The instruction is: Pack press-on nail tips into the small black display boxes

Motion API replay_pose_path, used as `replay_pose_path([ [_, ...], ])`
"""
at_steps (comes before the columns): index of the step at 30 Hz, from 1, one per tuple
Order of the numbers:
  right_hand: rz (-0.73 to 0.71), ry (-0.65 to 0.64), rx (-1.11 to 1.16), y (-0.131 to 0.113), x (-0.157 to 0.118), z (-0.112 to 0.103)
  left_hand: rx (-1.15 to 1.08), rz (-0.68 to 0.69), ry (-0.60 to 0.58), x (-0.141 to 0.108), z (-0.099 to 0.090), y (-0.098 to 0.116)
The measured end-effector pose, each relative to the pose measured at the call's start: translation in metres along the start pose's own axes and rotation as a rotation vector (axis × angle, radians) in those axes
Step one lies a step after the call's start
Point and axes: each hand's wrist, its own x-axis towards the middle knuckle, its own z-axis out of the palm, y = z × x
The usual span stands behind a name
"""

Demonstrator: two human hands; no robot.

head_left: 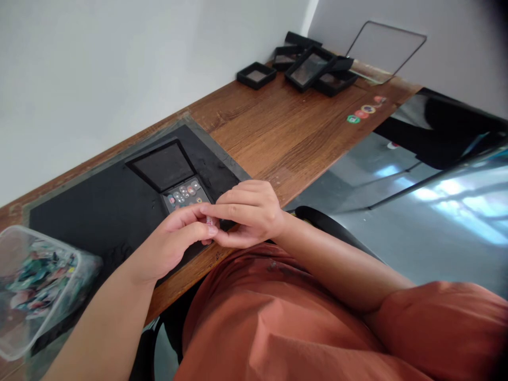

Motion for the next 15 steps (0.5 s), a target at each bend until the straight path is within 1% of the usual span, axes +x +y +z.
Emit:
replay_pose_path([
  [5,0.002,-0.003,0.007,0.0001,0.0008,-0.0006,-0.032,0.004,-0.022,0.0009,-0.0020,-0.0014],
  [9,0.014,0.014,0.056,-0.0002,0.0023,-0.0010,-0.062,0.003,-0.046,0.0006,-0.0041,0.0016],
  [15,0.028,0.051,0.087,0.0002,0.0029,-0.0014,-0.192,-0.007,-0.049,-0.0015,-0.0058,0.0021],
])
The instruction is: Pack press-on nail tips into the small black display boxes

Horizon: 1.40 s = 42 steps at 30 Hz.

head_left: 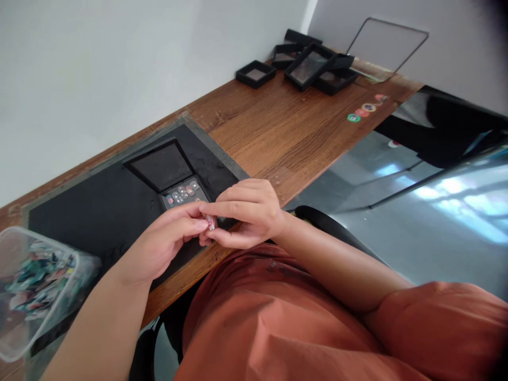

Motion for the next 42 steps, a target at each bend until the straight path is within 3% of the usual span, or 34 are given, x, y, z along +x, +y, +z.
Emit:
replay_pose_path([
  [13,0.060,-0.054,0.072,0.001,0.002,-0.005,0.162,0.146,0.087,-0.001,-0.001,0.003],
  [21,0.045,-0.060,0.078,0.002,-0.001,-0.006,0.207,0.130,0.103,0.000,-0.002,0.005],
  [42,0.071,-0.057,0.124,0.000,0.001,-0.007,0.235,0.116,-0.056,-0.005,0.000,0.010],
])
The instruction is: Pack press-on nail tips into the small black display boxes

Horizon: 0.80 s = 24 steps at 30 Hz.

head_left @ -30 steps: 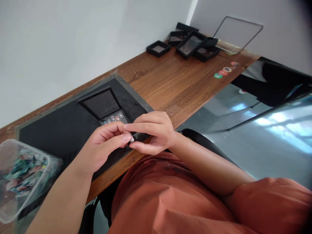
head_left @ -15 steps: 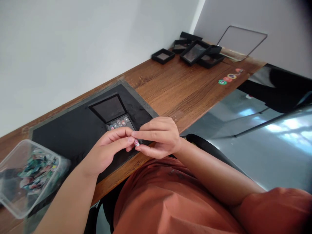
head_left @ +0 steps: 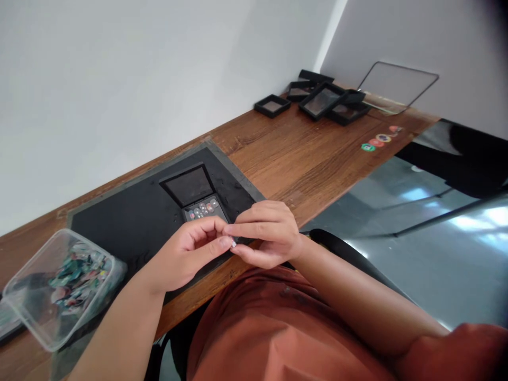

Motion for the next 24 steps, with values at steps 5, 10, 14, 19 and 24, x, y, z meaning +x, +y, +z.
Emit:
replay_pose_path([
  [5,0.000,-0.032,0.023,-0.003,-0.001,-0.001,0.012,-0.024,-0.017,0.000,0.000,-0.002],
  [10,0.108,-0.086,0.151,-0.010,0.001,-0.002,0.104,-0.085,-0.054,-0.001,-0.005,0.002],
  [14,0.211,-0.100,0.213,-0.011,0.002,-0.004,0.113,-0.095,-0.029,-0.008,-0.013,0.010],
  [19,0.374,0.083,0.073,0.002,0.002,-0.005,0.005,0.076,0.161,-0.016,-0.025,0.017],
  [24,0.560,-0.114,0.069,0.022,0.010,0.002,-0.157,0.208,0.365,-0.013,-0.025,0.015],
])
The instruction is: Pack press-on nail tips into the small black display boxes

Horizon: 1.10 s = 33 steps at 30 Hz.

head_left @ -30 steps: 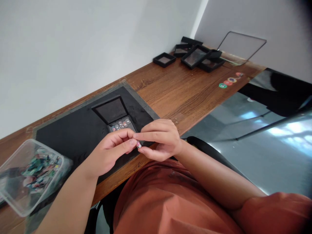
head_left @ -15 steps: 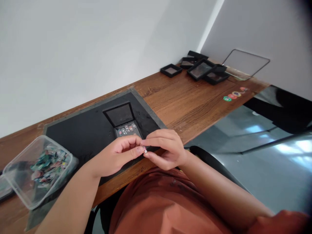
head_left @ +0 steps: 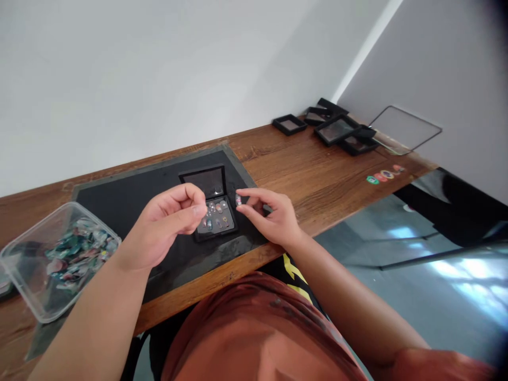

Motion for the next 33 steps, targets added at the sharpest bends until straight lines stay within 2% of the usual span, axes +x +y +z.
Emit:
replay_pose_path([
  [5,0.122,-0.320,-0.154,0.000,0.007,0.002,-0.019,0.092,0.171,0.004,0.004,-0.001],
  [7,0.139,-0.365,-0.171,-0.001,0.007,0.000,0.002,0.131,0.281,0.007,0.004,-0.001],
  [10,0.155,-0.390,-0.150,-0.002,0.007,-0.001,0.019,0.116,0.447,0.012,0.002,-0.004],
  [14,0.169,-0.406,-0.218,-0.006,0.007,-0.001,0.106,0.162,0.571,0.016,-0.001,-0.011],
  [19,0.158,-0.395,-0.341,-0.010,0.007,0.001,0.262,0.236,0.608,0.016,-0.005,-0.019],
  [23,0.131,-0.413,-0.325,-0.011,0.007,0.000,0.344,0.261,0.652,0.015,-0.004,-0.021],
  [28,0.126,-0.403,-0.308,-0.011,0.006,-0.001,0.600,0.344,0.692,0.011,-0.003,-0.021],
  [33,0.128,-0.382,-0.272,-0.012,0.005,-0.001,0.557,0.372,0.711,0.011,-0.005,-0.024],
])
